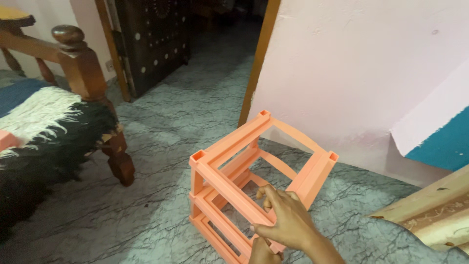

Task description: The person assembles a pink plastic stool by hand, connecting frame pieces and legs. They repeatedly attach and detach components, moving parts between the floor and a nearby wooden chair while working.

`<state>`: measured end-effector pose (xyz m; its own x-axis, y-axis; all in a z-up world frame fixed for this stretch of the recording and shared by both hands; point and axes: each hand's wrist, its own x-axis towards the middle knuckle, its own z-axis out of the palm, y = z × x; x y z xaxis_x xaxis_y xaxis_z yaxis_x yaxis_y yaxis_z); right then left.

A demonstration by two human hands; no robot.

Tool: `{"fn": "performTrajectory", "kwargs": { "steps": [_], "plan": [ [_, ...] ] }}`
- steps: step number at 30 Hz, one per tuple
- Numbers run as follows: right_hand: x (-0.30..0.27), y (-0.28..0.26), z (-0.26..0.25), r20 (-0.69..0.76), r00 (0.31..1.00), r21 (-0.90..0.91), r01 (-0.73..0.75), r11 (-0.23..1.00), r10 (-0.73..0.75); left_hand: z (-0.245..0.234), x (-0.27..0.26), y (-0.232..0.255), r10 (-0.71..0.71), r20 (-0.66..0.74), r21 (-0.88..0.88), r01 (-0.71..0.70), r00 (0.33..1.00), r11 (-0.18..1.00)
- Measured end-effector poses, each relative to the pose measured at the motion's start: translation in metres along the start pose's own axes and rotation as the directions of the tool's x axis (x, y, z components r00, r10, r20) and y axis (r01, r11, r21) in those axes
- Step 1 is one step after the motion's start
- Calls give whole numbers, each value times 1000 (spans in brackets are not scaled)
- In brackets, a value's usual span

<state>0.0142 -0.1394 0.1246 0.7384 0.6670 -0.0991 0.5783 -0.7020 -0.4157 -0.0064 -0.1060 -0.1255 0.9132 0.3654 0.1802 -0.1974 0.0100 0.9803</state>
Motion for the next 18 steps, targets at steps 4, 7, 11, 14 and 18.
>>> {"fn": "performTrajectory", "kwargs": {
  "steps": [4, 7, 11, 14, 18],
  "plan": [
    [-5, 2, 1, -95, 995, 94, 50, 994, -41, 2, 6, -9, -21, 47, 17, 20, 999, 1000],
    [-12, 5, 11, -167, 983, 93, 94, 991, -78, 1, -3, -15, -27, 96, 19, 25, 995, 999],
    [-17, 2, 29, -312, 949, 56, 69, 996, -48, -1, -7, -14, -20, 118, -19, 22, 993, 1000],
    [-23, 1, 43, -382, 923, 120, -2, 993, 48, -2, -12, -11, -92, 100, -35, 96, 991, 995],
    [-29, -7, 55, -397, 916, 97, -20, 995, 57, -12, -12, 2, -61, 119, 174, 40, 991, 984]
  ]
}}
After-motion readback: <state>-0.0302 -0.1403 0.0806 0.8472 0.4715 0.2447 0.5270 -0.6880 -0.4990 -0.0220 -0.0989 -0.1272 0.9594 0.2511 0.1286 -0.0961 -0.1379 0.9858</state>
